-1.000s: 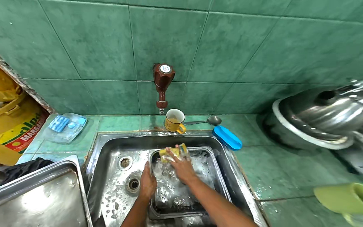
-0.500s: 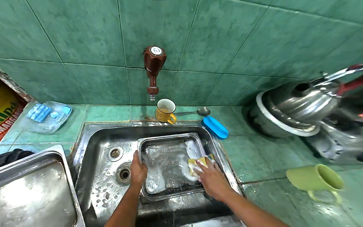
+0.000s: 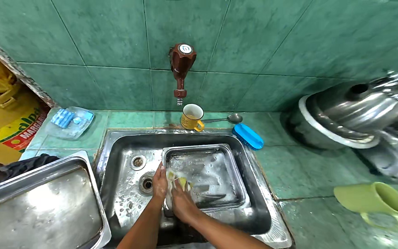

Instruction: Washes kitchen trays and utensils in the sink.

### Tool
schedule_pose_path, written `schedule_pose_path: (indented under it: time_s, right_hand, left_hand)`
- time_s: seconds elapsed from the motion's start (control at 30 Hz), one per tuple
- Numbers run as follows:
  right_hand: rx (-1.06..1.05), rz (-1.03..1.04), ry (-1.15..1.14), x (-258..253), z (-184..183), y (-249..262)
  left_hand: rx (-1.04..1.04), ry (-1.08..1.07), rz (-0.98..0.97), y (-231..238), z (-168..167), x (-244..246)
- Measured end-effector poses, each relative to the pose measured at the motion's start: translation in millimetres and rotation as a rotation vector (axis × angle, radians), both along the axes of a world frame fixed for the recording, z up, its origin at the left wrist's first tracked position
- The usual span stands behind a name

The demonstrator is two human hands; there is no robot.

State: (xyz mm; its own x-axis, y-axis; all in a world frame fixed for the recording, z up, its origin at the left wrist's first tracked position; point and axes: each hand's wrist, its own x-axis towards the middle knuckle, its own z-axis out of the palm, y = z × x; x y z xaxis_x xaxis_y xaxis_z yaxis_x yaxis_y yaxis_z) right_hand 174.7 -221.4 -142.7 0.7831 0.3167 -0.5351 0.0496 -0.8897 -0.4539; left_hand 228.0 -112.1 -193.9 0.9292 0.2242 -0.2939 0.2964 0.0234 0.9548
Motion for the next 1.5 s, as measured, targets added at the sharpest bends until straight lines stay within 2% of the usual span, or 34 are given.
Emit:
schedule_pose_path:
  time_s: [0.13,0.23,0.33,0.47,0.6,0.67,0.77,0.93,1.03,1.1,1.2,1.27,1.37,1.43,1.5]
  right_hand:
    - [-0.048,-0.003,-0.217,73.9,-31.9,-11.6]
    - [-0.073,0.02,-0.243,101.8,-32.6,-16.8]
    - [-0.017,0.149,-0.181,79.7,-25.5,-33.0]
    - [0.071,0.325,-0.094,28.8,-13.7,-93.9]
    - [-0.06,0.096,-0.142,24.9,-9.3,-164.1]
    - [-0.136,-0.029,-0.199,41.4,-12.2,-176.5]
    - [-0.047,-0.075,-0.236,56.6,-19.1,-150.8]
    - [0.17,0.217,-0.114,22.6,19.3,-73.1]
    - [0.202,0.364,-0.167,5.8,30.6,-61.6]
    - [0.212,0.412,-0.202,1.6,40.2,-61.0]
    - [0.258,0.448,-0.201,2.7,72.1,-69.9]
    - [0.314,0.43,-0.212,11.5,101.5,-81.0]
    - [0.383,0.401,-0.282,34.6,157.2,-98.1]
    - [0.413,0.353,-0.384,49.4,191.0,-106.2]
    - [0.398,0.276,-0.565,55.5,212.8,-109.0]
  left_hand:
    - [0.08,-0.03,-0.066,-1.2,-9.2,-1.1]
    - [0.133,-0.037,-0.123,-0.2,-15.2,0.5]
    - [0.222,-0.027,-0.131,-1.0,-13.4,2.4]
    - [0.397,0.013,-0.155,-1.5,-3.8,2.6]
    - [0.638,0.25,-0.33,-6.4,24.3,4.5]
    - [0.672,0.336,-0.406,-11.6,33.5,3.4]
    - [0.65,0.319,-0.405,-16.3,42.2,-2.9]
    - [0.694,0.306,-0.382,-10.3,75.6,-1.7]
    - [0.761,0.345,-0.427,2.8,95.3,1.3]
    - [0.729,0.337,-0.417,10.0,101.0,-0.9]
    - [0.593,0.171,-0.406,23.5,119.4,-14.5]
    - [0.53,-0.124,-0.54,35.2,132.5,-29.1]
    - [0.594,-0.532,-0.66,41.2,148.3,-44.7]
    - [0.626,-0.712,-0.556,35.6,165.2,-53.1]
    - [0.6,-0.721,-0.379,20.6,178.6,-55.8]
